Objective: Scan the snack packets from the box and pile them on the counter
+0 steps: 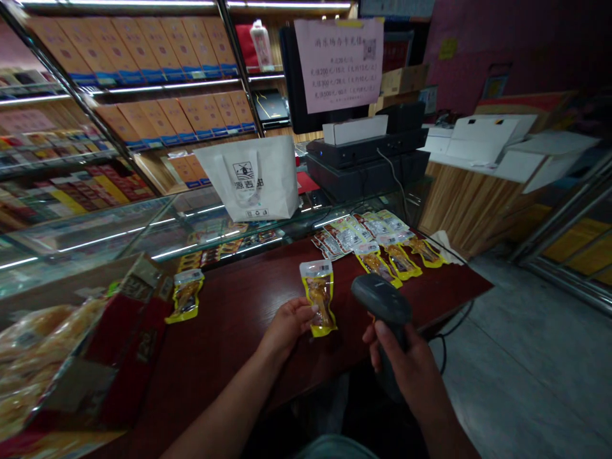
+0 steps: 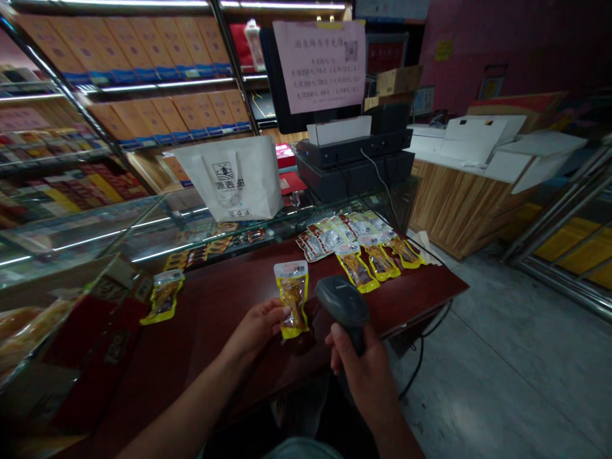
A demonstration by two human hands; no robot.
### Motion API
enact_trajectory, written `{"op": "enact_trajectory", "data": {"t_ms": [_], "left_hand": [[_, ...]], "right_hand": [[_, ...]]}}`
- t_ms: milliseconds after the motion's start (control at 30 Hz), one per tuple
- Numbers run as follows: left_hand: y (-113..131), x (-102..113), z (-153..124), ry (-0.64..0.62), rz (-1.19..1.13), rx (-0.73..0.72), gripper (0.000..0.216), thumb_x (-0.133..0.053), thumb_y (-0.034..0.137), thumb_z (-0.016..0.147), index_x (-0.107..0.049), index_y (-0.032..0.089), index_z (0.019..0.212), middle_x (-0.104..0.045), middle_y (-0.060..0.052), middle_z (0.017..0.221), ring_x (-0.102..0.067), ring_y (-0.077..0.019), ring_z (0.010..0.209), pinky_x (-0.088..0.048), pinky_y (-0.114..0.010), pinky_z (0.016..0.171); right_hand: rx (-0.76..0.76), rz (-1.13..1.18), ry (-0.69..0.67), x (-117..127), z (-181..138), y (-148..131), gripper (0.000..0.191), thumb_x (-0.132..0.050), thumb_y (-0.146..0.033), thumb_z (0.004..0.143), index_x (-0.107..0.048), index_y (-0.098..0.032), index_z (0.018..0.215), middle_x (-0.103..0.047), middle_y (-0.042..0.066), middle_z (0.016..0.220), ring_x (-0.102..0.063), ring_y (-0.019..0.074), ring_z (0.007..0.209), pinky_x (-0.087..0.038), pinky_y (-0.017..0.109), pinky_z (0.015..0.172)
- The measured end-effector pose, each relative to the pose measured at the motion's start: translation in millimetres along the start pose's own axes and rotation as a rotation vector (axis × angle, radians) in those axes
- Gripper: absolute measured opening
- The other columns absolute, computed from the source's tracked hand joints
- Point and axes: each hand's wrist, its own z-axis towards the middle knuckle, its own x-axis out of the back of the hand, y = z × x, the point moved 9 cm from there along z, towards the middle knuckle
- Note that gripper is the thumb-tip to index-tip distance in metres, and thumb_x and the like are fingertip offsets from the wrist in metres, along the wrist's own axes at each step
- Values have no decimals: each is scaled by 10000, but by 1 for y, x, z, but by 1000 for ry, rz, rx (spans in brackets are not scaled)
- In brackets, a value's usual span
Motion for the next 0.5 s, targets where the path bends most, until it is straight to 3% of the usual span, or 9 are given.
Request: {"op": "enact_trajectory", "data": {"t_ms": [133, 267, 500], "left_hand": [[-9, -37, 32, -39, -6, 118, 132, -790, 72, 715, -672, 116, 757, -744, -71, 735, -707, -131, 629, -589, -225, 675], [-12, -63, 64, -61, 60, 170, 90, -728, 49, 771, -663, 109, 755, -747, -89, 746, -718, -135, 640, -593, -209, 646], [-14, -76, 83, -123, 265, 213, 107, -746, 150, 809, -675, 103, 746, -738, -80, 667, -681, -123, 538, -579, -207, 569]], "right_hand": [[18, 40, 104, 26, 6, 0, 442, -660, -628, 856, -684, -190, 911, -650, -8, 575, -551, 142, 489, -453, 252, 497], [35, 36, 178, 42, 3, -3, 462, -664, -633, 851, -687, -181, 947, -687, 14, 636, -549, 139, 485, -449, 258, 487], [46, -15, 155, 45, -4, -7, 459, -622, -636, 884, -678, -182, 926, -599, -30, 538, -537, 153, 476, -427, 286, 521]]}}
